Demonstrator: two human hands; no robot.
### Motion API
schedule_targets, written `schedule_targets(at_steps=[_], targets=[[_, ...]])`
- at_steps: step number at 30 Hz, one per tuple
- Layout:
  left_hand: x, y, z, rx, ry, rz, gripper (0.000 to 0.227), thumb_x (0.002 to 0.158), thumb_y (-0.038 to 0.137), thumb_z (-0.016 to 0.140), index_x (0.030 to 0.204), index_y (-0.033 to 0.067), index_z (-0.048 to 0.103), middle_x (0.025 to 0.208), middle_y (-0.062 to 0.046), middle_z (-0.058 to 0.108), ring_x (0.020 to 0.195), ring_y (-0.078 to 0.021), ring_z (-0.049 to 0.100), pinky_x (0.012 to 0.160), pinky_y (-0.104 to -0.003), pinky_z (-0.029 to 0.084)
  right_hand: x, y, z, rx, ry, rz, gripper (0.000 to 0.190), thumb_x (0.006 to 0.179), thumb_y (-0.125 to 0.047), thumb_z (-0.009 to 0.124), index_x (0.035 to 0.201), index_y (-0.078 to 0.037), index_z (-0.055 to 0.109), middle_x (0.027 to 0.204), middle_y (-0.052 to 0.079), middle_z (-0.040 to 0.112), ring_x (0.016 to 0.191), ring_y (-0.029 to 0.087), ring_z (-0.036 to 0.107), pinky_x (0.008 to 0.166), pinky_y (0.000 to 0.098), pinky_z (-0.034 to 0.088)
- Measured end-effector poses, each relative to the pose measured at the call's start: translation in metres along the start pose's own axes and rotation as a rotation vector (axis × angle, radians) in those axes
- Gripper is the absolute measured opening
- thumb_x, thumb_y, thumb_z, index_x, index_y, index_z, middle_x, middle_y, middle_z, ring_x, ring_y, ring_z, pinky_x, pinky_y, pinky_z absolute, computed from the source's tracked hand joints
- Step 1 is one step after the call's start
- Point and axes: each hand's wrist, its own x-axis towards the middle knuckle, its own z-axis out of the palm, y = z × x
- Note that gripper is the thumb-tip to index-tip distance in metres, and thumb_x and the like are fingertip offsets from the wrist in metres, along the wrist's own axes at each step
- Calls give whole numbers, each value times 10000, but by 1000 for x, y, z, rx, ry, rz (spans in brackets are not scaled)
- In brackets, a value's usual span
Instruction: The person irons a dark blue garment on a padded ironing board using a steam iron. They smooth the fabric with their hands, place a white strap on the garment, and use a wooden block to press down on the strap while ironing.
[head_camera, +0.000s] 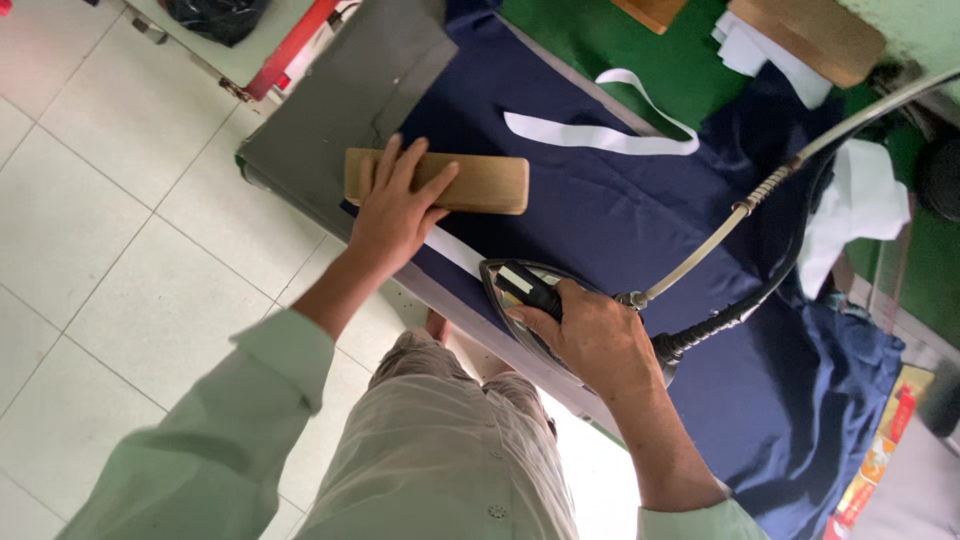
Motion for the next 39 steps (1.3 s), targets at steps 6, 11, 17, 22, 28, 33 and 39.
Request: schedule_targets(at_steps=[6,11,17,22,28,33,39], targets=[[47,-27,24,-29,-64,120,418,1011,301,744,1424,275,684,1534,-159,512,1498,-418,317,1138,-666,233,24,-23,-5,-26,-18,-35,682,931,-763,507,1117,-133,692,879,140,767,911,328,773,800,482,607],[31,-32,-1,-112,48,5,451,948,58,678,1375,197,639,1371,-97,512,1283,-340,475,1019,-527,419,44,-52,-11,-37,-52,-43,672,940,-745,496,1104,-112,651,897,164,753,900,401,740,774,531,584],[-71,-37,-3,-24,109,-258,368,1019,178,590,1366,54,606,1321,-182,578,1277,-395,546,991,-539,457,65,-76,-14,1,-56,-78,683,951,-737,498,1160,-112,678,913,170,762,951,360,763,839,494,596],[-99,-20,-7,193,32,-345,648,1058,494,524,1485,6,512,1519,-282,505,1416,-466,468,1025,-673,398,78,-100,-19,-12,-65,-135,683,958,-724,505,1165,-97,677,929,181,764,959,373,762,846,505,591],[-106,-21,-9,235,23,-298,674,1057,507,554,1480,-15,504,1584,-280,421,1448,-453,428,1014,-693,391,98,-125,-19,-34,-90,-177,735,961,-754,453,1186,-87,665,901,189,752,925,394,759,817,525,592],[-111,-25,-10,199,-17,-312,631,1083,443,515,1506,-22,460,1604,-277,390,1473,-434,396,1040,-705,366,112,-142,-18,-19,-112,-187,744,954,-756,450,1167,-75,661,922,208,745,954,420,747,836,563,581],[-115,-30,-10,146,-76,-348,592,1096,398,450,1534,1,428,1647,-239,337,1516,-410,335,1075,-706,322,122,-153,-14,-25,-87,-203,708,946,-747,470,1112,-86,666,930,200,752,945,415,750,832,558,583]])
